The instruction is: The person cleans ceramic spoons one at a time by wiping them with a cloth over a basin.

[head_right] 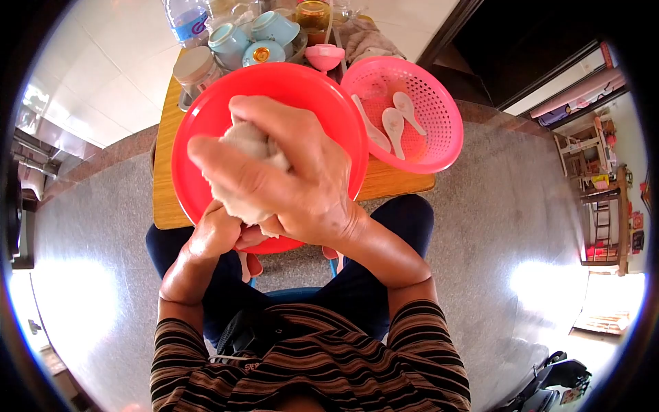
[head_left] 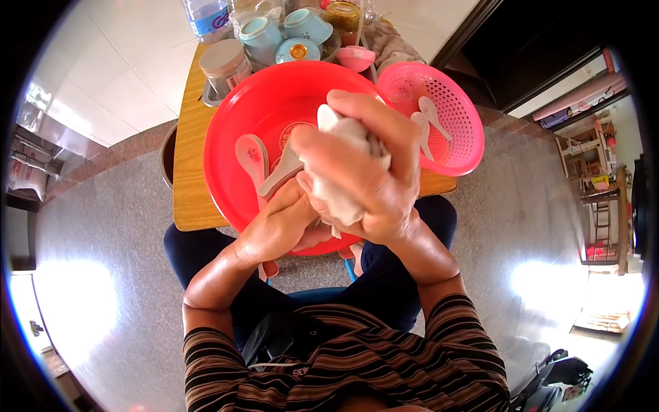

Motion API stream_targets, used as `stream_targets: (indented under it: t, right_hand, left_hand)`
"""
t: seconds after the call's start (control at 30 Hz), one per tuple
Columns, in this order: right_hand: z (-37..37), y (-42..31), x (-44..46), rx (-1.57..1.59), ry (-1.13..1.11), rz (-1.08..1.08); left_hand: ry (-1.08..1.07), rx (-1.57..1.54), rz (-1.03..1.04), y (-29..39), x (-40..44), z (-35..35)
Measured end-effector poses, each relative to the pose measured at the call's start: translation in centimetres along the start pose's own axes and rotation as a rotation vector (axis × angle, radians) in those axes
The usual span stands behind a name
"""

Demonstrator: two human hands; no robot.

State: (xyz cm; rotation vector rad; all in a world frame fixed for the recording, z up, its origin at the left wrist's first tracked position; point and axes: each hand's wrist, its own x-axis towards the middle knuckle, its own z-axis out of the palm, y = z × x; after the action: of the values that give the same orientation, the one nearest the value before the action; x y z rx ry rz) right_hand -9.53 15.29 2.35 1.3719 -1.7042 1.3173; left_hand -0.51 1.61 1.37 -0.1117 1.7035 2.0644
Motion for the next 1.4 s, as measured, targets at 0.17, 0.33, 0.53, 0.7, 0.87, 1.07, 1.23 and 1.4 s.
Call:
stream_targets:
  t: [0.17, 0.33, 0.53, 0.7, 0.87, 1.07, 1.23, 1.4]
  right_hand:
    - [-1.2, -0.5, 0.7, 0.002, -0.001, -0.054]
    - [-2.6, -0.4, 0.9, 0.649, -0.118, 0.427]
    - [-0.5, -0.9, 0.2, 0.624, -0.018, 0.572]
    - [0.9, 0.9, -0.1, -0.144, 0.052, -0.165]
    - [-0.9, 0.6, 0.5, 0.005, 0.034, -0.049]
    - [-1.3, -0.3, 0.6, 0.783, -0.057, 0.562]
    - [0.4, -0.2, 0.0, 0.512, -0.049, 0.426]
    - [1.2, 1.1, -0.2, -0.184, 0.038, -0.116]
  left_hand:
    - [-0.062, 0.067, -0.068, 0.4, -0.1, -0.8]
    - [-0.183, 0.103, 0.092, 1.2, -0.3, 0.6]
    - [-0.139, -0.010, 0.154, -0.9, 0.7, -0.8]
    - [-0.038, -0.118, 0.118, -0.9, 0.4, -1.2]
    - [-0.091, 0.112, 0.041, 0.5, 0.1, -0.8]
    - [-0.151, 0.181, 0.153, 0.5, 0.3, -0.6]
    - [0.085, 0.049, 0.288, -1.6, 0.4, 0.0]
    - [0.170, -0.002, 0.014, -0.9, 0.2, -0.8]
